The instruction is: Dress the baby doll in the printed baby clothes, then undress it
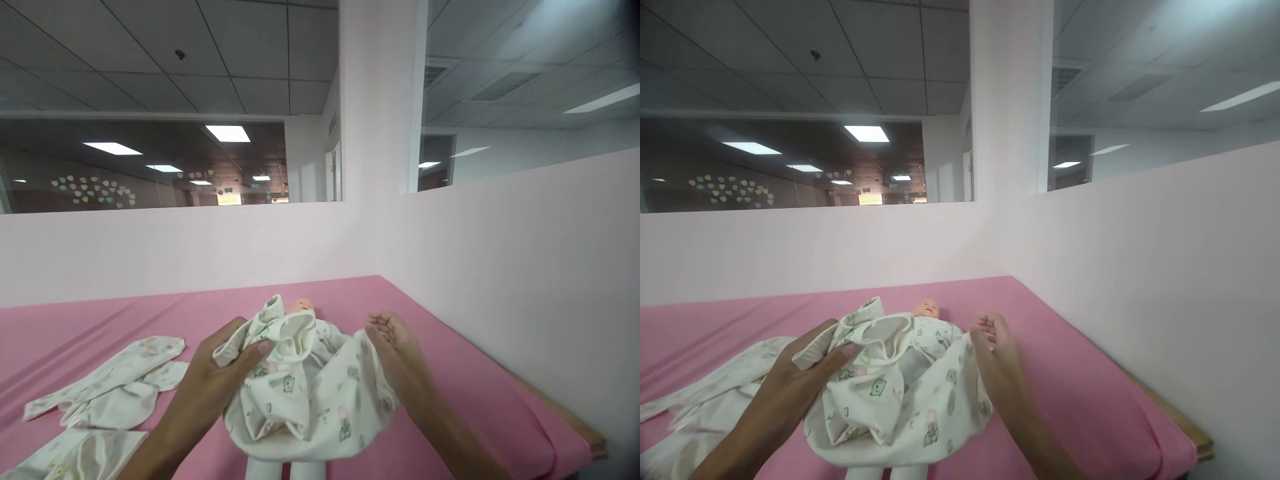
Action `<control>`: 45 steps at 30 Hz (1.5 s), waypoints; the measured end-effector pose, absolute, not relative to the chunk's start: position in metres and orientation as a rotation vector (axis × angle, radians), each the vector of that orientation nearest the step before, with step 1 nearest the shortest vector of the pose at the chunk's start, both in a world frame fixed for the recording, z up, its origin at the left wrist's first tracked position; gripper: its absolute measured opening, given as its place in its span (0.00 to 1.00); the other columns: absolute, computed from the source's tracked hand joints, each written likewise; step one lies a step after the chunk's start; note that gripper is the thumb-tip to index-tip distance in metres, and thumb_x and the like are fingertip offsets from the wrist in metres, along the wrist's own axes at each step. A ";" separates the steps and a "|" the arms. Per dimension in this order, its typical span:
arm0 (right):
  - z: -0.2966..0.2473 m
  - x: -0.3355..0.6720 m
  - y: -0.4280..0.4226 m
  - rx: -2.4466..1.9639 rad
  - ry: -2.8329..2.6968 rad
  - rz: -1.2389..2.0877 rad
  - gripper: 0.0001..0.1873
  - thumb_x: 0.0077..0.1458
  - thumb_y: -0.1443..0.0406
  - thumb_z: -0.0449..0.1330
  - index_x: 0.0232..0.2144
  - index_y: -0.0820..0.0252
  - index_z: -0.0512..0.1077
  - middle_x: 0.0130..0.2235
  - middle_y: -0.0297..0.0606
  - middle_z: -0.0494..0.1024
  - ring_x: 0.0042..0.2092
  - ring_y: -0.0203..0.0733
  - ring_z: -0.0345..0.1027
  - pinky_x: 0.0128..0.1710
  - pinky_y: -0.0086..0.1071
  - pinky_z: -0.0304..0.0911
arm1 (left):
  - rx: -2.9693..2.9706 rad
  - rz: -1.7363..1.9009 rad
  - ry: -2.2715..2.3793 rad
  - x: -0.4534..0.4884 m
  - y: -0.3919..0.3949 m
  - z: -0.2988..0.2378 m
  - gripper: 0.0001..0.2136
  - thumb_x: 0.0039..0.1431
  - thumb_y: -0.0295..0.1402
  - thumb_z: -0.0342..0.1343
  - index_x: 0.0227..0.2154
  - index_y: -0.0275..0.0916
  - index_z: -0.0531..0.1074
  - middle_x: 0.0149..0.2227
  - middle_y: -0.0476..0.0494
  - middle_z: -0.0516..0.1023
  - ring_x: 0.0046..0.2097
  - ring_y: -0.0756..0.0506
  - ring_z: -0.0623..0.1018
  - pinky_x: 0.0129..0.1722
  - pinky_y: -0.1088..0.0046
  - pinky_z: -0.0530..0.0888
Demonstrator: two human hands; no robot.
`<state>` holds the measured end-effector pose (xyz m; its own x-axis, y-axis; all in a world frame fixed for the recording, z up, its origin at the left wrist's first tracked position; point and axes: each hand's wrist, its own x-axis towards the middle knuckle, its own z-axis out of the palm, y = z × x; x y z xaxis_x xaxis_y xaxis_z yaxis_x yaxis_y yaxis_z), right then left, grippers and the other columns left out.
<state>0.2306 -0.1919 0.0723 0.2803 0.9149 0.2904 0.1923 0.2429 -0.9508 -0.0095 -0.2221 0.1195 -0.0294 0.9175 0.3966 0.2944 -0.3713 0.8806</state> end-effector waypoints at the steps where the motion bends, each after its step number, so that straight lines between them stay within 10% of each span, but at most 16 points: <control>1: 0.076 0.224 -0.198 -1.228 -1.224 0.710 0.19 0.54 0.53 0.56 0.43 0.56 0.68 0.44 0.40 0.73 0.45 0.45 0.67 0.41 0.35 0.64 | 1.645 1.441 1.271 -0.005 -0.223 0.120 0.17 0.46 0.47 0.62 0.22 0.40 0.64 0.21 0.53 0.65 0.24 0.50 0.66 0.23 0.78 0.63; 5: 0.094 0.193 -0.230 -1.006 -1.521 0.851 0.25 0.48 0.60 0.62 0.51 0.50 0.67 0.49 0.36 0.72 0.51 0.45 0.65 0.46 0.34 0.64 | 1.603 1.314 1.092 0.015 -0.222 0.110 0.22 0.46 0.51 0.62 0.21 0.40 0.59 0.18 0.56 0.61 0.20 0.54 0.61 0.20 0.80 0.58; 10: 0.099 0.191 -0.227 -0.947 -1.662 0.999 0.12 0.47 0.71 0.54 0.34 0.57 0.73 0.29 0.31 0.68 0.31 0.33 0.62 0.31 0.26 0.58 | 1.551 1.311 0.924 0.020 -0.224 0.105 0.25 0.44 0.54 0.63 0.21 0.39 0.57 0.17 0.57 0.59 0.20 0.55 0.58 0.19 0.81 0.56; 23: 0.136 0.229 -0.227 -0.911 -1.452 0.759 0.03 0.54 0.66 0.53 0.33 0.55 0.62 0.29 0.29 0.62 0.26 0.32 0.52 0.25 0.26 0.52 | 1.923 1.105 0.552 -0.037 -0.197 0.131 0.14 0.55 0.39 0.60 0.23 0.37 0.64 0.36 0.46 0.69 0.35 0.48 0.72 0.33 0.74 0.70; 32: 0.184 0.266 -0.245 -1.044 -2.055 0.753 0.07 0.58 0.62 0.54 0.35 0.55 0.71 0.25 0.29 0.61 0.25 0.32 0.53 0.24 0.27 0.51 | 1.924 1.071 0.082 -0.036 -0.204 0.167 0.19 0.54 0.40 0.58 0.19 0.39 0.54 0.19 0.53 0.53 0.28 0.49 0.64 0.35 0.67 0.71; 37: 0.190 0.239 -0.257 -0.885 -2.294 0.911 0.11 0.53 0.57 0.62 0.36 0.57 0.71 0.37 0.33 0.70 0.36 0.35 0.62 0.32 0.27 0.57 | 2.254 0.887 0.183 -0.005 -0.222 0.188 0.06 0.56 0.34 0.59 0.26 0.41 0.71 0.39 0.46 0.71 0.48 0.44 0.72 0.52 0.59 0.68; 45: 0.159 0.215 -0.258 -1.013 -2.198 0.939 0.20 0.61 0.57 0.52 0.22 0.58 0.51 0.23 0.26 0.48 0.24 0.30 0.39 0.20 0.29 0.38 | 2.583 0.822 0.771 0.007 -0.241 0.189 0.07 0.61 0.38 0.54 0.33 0.44 0.73 0.53 0.45 0.66 0.56 0.43 0.66 0.49 0.67 0.70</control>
<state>0.2152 -0.2576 0.1590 -0.5724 0.8005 0.1778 0.4249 0.4750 -0.7706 0.0068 -0.2413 0.1890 0.6885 0.5815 0.4334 0.3958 -0.8021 0.4472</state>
